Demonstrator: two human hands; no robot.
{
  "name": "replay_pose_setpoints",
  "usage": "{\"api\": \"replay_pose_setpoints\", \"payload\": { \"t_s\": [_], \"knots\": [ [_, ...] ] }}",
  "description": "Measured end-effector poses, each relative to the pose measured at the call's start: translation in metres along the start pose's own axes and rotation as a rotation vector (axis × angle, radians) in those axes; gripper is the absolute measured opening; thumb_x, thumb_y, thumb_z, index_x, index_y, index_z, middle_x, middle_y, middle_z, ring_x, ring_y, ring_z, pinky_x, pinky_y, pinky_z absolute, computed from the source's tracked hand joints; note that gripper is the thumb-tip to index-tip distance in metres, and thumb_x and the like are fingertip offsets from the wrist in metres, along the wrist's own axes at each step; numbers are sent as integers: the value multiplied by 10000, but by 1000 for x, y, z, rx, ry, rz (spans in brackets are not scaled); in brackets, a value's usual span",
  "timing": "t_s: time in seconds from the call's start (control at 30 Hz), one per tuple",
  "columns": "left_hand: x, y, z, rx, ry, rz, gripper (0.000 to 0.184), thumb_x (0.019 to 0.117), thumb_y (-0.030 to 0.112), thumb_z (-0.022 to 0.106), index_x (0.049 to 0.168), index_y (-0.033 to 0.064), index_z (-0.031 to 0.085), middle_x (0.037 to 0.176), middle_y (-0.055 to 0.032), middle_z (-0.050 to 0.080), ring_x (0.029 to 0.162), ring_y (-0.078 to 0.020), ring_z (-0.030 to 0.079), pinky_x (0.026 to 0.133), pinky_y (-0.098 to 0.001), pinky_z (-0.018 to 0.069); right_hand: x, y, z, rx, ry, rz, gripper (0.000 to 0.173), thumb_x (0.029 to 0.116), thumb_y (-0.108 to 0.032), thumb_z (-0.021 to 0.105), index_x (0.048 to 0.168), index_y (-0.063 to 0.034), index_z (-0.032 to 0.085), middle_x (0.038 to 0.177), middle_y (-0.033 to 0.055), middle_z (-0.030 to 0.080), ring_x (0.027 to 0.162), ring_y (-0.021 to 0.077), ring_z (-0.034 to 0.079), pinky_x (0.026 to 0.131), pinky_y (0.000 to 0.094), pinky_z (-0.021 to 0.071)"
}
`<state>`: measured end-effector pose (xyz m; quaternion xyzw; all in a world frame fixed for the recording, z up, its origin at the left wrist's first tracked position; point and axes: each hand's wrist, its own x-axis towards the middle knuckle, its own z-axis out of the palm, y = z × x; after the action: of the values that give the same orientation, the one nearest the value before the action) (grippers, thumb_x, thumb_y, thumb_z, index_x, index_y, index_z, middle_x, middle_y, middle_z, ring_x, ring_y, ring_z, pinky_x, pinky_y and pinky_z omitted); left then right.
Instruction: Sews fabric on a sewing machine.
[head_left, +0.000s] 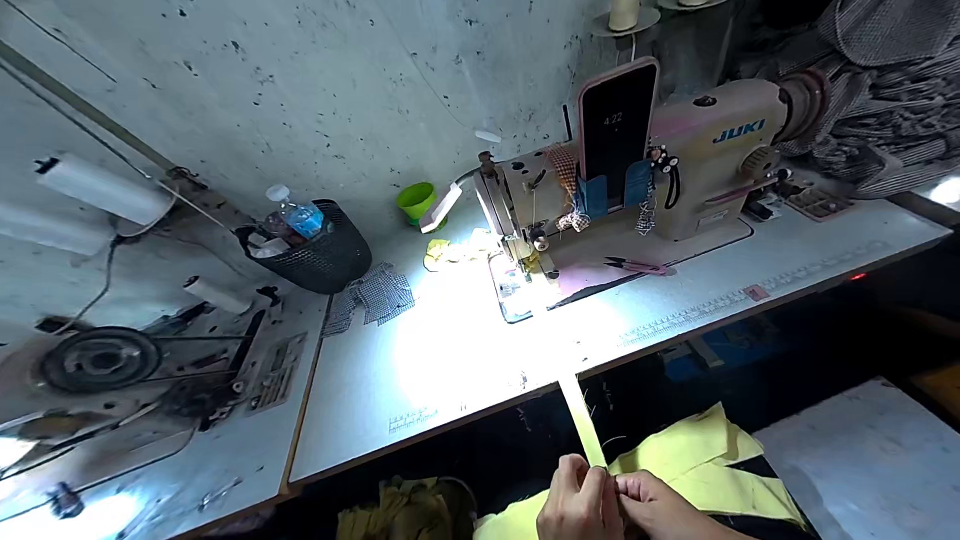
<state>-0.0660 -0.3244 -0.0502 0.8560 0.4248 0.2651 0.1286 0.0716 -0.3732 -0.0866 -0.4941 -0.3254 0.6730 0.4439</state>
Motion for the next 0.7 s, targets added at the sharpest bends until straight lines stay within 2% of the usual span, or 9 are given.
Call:
{"api": "replay_pose_setpoints", "payload": {
  "t_s": [0.13, 0.23, 0.33, 0.47, 0.53, 0.6, 0.67, 0.7],
  "knots": [
    [1, 4, -6, -149, -12, -22, 80, 880, 92, 712, 844, 36, 758, 1154, -215, 703, 963, -243, 745, 763, -347, 628, -2, -6, 2, -13, 1, 25, 231, 1026, -50, 464, 934, -41, 675, 779, -29, 689, 730, 33, 671, 722, 260, 579],
    [0, -2, 1, -207, -42, -28, 81, 883, 77, 694, 839, 25, 739, 1191, -211, 704, 1021, -255, 740, 790, -364, 629, -1, -5, 1, -23, -1, 33, 232, 1030, -53, 469, 909, -47, 667, 755, -35, 677, 706, 29, 663, 704, 253, 576],
    [1, -10, 8, -275, -87, -52, 73, 875, 77, 701, 837, 18, 722, 1137, -190, 722, 1005, -237, 740, 808, -356, 623, 5, 0, -1, -26, 8, 48, 229, 1025, -49, 472, 884, -51, 653, 727, -30, 659, 673, 41, 648, 676, 260, 564],
    [7, -12, 5, -454, -151, -106, 60, 861, 76, 708, 856, 17, 719, 1021, -135, 687, 938, -161, 690, 807, -286, 593, 4, -1, -2, -46, -3, 34, 213, 1001, -44, 504, 853, -65, 656, 712, -50, 662, 668, 16, 642, 670, 241, 556],
    [10, -18, 7, -550, -181, -150, 67, 855, 67, 681, 867, 6, 706, 921, -96, 661, 851, -121, 654, 758, -254, 559, 5, -5, -9, -173, -60, 5, 216, 1010, -75, 514, 850, -39, 654, 713, -40, 634, 674, 13, 612, 677, 242, 528],
    [11, -21, 6, -631, -210, -191, 81, 879, 66, 673, 872, -10, 702, 852, -77, 650, 769, -101, 641, 697, -243, 556, 7, -16, -22, -361, -62, -27, 214, 999, -92, 513, 901, 3, 678, 766, 25, 637, 717, 69, 597, 697, 305, 494],
    [11, -22, 4, -710, -220, -218, 62, 883, 44, 672, 860, -12, 688, 826, -57, 639, 736, -83, 630, 677, -234, 554, 10, -31, -35, -520, 125, -170, 223, 980, -97, 528, 1033, -20, 731, 927, 68, 726, 864, 132, 687, 818, 368, 569],
    [11, -21, 2, -739, -219, -224, 51, 879, 34, 673, 848, -6, 683, 817, -47, 635, 729, -74, 627, 672, -228, 552, 14, -38, -38, -616, 264, -290, 257, 962, -88, 523, 1092, -53, 741, 989, 57, 747, 924, 139, 715, 861, 371, 593]
  ]
}}
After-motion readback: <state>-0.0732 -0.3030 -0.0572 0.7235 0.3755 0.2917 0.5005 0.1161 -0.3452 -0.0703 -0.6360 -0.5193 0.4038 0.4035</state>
